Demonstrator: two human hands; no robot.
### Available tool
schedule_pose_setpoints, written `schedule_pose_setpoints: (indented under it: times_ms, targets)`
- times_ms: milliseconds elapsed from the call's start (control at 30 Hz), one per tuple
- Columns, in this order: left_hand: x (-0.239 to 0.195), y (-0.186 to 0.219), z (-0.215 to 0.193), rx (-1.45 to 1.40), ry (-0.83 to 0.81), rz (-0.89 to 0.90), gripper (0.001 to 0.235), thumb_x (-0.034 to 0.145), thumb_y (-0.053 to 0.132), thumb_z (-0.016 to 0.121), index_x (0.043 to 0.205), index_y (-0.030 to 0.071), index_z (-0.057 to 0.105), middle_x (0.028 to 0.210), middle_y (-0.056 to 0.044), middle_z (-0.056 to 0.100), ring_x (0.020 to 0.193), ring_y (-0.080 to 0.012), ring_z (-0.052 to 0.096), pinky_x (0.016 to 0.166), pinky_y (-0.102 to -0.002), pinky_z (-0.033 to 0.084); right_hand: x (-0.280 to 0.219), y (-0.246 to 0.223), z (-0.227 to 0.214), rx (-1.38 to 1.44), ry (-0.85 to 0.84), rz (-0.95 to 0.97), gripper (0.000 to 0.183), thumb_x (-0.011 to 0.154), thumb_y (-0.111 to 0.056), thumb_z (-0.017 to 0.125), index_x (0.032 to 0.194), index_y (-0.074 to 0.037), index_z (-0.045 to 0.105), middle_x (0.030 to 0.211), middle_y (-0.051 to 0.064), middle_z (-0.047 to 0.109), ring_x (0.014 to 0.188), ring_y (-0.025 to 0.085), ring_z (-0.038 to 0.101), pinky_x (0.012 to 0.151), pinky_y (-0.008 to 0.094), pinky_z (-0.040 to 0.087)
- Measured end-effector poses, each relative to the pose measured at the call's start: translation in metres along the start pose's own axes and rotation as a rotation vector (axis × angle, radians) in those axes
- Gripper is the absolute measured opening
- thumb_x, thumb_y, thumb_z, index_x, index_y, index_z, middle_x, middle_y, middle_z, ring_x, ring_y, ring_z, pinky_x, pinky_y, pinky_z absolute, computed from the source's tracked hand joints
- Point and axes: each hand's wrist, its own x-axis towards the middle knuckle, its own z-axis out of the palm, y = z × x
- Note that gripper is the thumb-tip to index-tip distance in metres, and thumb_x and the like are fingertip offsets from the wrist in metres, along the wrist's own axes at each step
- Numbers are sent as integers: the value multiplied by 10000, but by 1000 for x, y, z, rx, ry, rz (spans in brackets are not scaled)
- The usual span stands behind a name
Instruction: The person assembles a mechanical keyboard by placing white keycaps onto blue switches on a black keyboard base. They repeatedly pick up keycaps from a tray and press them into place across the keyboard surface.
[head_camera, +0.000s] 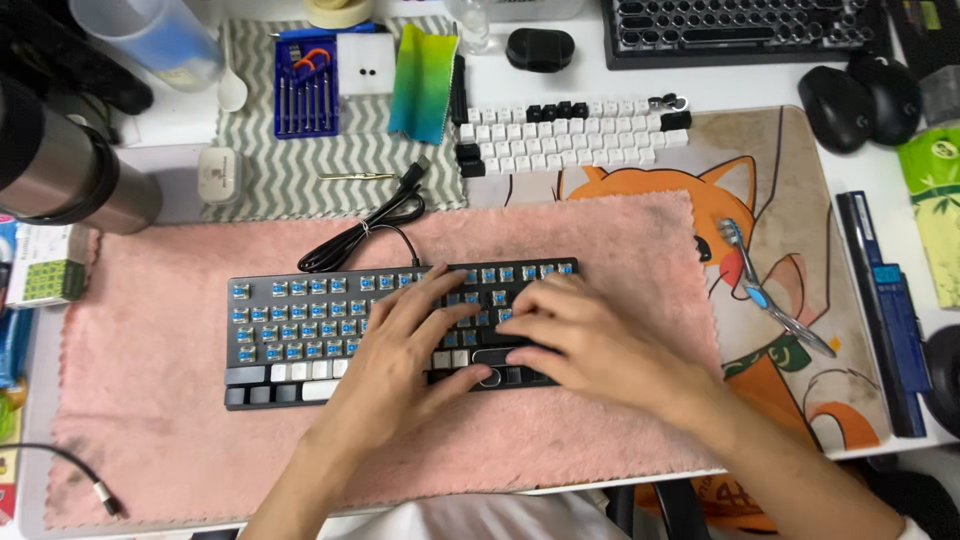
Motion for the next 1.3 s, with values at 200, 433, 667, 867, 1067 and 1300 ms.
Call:
schedule_pose_setpoints:
  times_ms: [200, 433, 667, 867, 1067, 1300]
  targets:
    - [1, 0, 1, -66, 19, -5, 481, 888, 372, 793, 1276, 154, 612, 1549, -129, 505, 1498, -369, 423, 1111, -476, 345, 3, -4, 18, 12, -15, 221, 334, 860, -250, 808, 1132, -61, 765, 1040, 51, 641, 1038, 229, 597, 946, 364, 488]
    - [1, -1, 1, -69, 39, 68, 182, 914, 350, 750, 994, 189, 729, 1505, -126, 553, 1488, -397, 413, 1133, -529, 325, 4, -17, 35, -137, 37, 210, 118, 943, -92, 691, 1038, -23, 705, 955, 76, 603, 908, 252, 529, 842, 392, 438]
    - [0, -2, 5, -61, 121, 81, 171, 922, 347, 743, 863, 198, 802, 1442, -106, 620, 1439, -402, 478, 1099, -524, 353, 1, -19, 40, -231, -2, 279, 70, 967, -98, 672, 1016, -90, 622, 1006, 49, 590, 895, 245, 497, 820, 381, 416]
    - [2, -1, 10, -50, 155, 55, 151, 906, 308, 757, 807, 196, 734, 1373, -72, 666, 1409, -377, 512, 1075, -529, 363, 4, -4, 34, -173, -105, 298, 131, 944, -164, 707, 1039, -134, 622, 1021, 49, 580, 961, 255, 528, 875, 393, 421]
    - [2, -2, 10, -97, 184, -3, 276, 914, 344, 758, 1102, 152, 695, 1348, -61, 692, 1418, -307, 530, 1098, -460, 363, 8, -4, 31, -285, -146, 246, 155, 930, -176, 732, 1023, -134, 616, 970, 51, 574, 902, 270, 527, 838, 406, 395]
    - [1, -4, 21, -55, 179, -13, 223, 927, 351, 740, 1068, 180, 763, 1375, -42, 670, 1422, -312, 510, 1109, -477, 356, 5, -12, 33, -448, -176, 250, 313, 929, -289, 720, 1203, -151, 657, 989, 45, 576, 939, 276, 525, 794, 439, 389]
